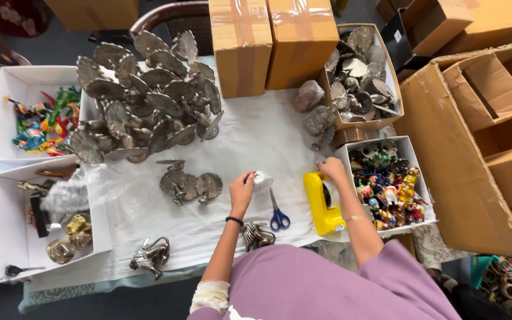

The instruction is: The person wraps silver leaf-shaped decorations in bubble wrap on a table. They use scissors to cut the bubble wrap and a tape dispenser to secure the wrapping. The wrapped items are placed into a cardboard box.

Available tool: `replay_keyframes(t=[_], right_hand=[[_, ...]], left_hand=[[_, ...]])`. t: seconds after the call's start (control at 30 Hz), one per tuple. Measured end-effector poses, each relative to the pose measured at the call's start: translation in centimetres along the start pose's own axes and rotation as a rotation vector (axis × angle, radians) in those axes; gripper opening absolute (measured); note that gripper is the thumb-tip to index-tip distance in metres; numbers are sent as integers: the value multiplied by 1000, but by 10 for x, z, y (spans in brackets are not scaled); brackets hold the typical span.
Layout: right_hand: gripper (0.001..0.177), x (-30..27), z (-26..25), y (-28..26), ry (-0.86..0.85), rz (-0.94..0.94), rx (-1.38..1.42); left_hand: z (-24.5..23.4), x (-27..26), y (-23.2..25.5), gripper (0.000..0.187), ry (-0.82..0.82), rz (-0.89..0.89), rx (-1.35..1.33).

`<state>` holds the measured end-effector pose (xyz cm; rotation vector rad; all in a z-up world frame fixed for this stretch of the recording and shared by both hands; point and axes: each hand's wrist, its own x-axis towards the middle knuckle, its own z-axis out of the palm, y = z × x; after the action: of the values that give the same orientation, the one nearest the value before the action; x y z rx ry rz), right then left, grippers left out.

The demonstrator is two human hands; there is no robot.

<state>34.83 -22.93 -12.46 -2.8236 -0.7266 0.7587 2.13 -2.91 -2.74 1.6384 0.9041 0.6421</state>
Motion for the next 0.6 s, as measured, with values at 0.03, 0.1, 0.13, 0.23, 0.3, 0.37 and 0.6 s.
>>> replay_keyframes(t=[0.03, 0.1, 0.13, 0.23, 0.3, 0.37, 0.6], right_hand=[[62, -27, -21, -16, 2, -3, 1], [56, -84, -58, -45, -9, -86, 152], [56, -108, -66, -51, -13, -86, 155], [43, -171, -88, -64, 113, -527, 555], [39, -202, -98, -72, -6, -541, 1000], [35, -197, -83, -63, 104, -415, 949], [31, -99, -63, -13, 542, -127, 143]], left_hand=[[0, 6, -14, 26, 3, 3, 1], [1, 15, -44, 40, -57, -304, -214], [-6, 17, -35, 40, -57, -306, -210], [-16, 22, -30, 43, -95, -477, -260], [-14, 25, -60, 35, -74, -97, 236], [-29, 12, -9, 50, -35, 134, 479], [-13, 34, -32, 42, -164, 807, 974]])
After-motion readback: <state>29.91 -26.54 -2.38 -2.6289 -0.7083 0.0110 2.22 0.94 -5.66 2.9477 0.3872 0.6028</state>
